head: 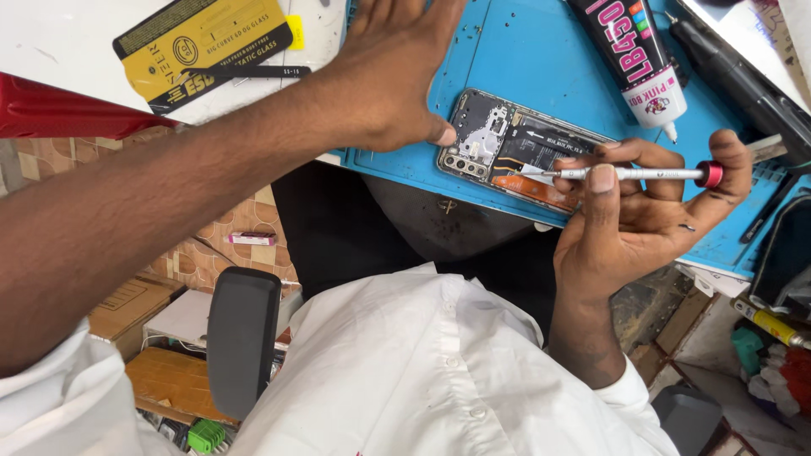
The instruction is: The person uses a screwdriver to remove screws from the internal frame of a disassembled smartphone. They then use their fingers to lift and remove a small metal bracket from the camera area. The phone remains open on the workbench throughout the clip.
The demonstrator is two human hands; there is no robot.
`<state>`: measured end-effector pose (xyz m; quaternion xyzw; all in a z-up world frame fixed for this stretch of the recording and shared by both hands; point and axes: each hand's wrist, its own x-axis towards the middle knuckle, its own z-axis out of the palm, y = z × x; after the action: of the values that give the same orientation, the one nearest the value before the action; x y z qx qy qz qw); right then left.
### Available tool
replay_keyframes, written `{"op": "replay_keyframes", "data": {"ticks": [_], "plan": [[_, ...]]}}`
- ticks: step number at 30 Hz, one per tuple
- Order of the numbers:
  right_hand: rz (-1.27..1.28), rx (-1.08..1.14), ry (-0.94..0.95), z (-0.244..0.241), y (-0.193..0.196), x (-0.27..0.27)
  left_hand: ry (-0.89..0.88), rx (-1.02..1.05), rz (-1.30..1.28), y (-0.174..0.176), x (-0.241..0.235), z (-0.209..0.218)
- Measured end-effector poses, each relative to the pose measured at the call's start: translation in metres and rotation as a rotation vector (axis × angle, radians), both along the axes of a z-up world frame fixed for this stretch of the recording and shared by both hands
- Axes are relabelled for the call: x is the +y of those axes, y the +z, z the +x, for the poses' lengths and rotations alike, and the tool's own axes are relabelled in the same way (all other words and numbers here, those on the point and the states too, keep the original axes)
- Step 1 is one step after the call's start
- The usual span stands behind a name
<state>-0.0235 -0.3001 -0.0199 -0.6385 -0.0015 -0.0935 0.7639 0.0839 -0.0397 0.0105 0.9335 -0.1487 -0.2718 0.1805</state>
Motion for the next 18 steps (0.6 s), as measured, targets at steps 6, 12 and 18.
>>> {"op": "replay_keyframes", "data": {"ticks": [6,12,18], "plan": [[0.000,-0.023,-0.014,0.002,-0.003,0.000,-0.017,-0.009,-0.030,0.005,-0.003,0.003],[-0.012,-0.030,-0.029,0.000,-0.003,0.003,-0.085,-0.113,-0.037,0.018,-0.012,0.000],[-0.053,-0.027,-0.051,-0.003,-0.005,0.005,-0.110,-0.145,-0.010,0.022,-0.020,-0.004]]}}
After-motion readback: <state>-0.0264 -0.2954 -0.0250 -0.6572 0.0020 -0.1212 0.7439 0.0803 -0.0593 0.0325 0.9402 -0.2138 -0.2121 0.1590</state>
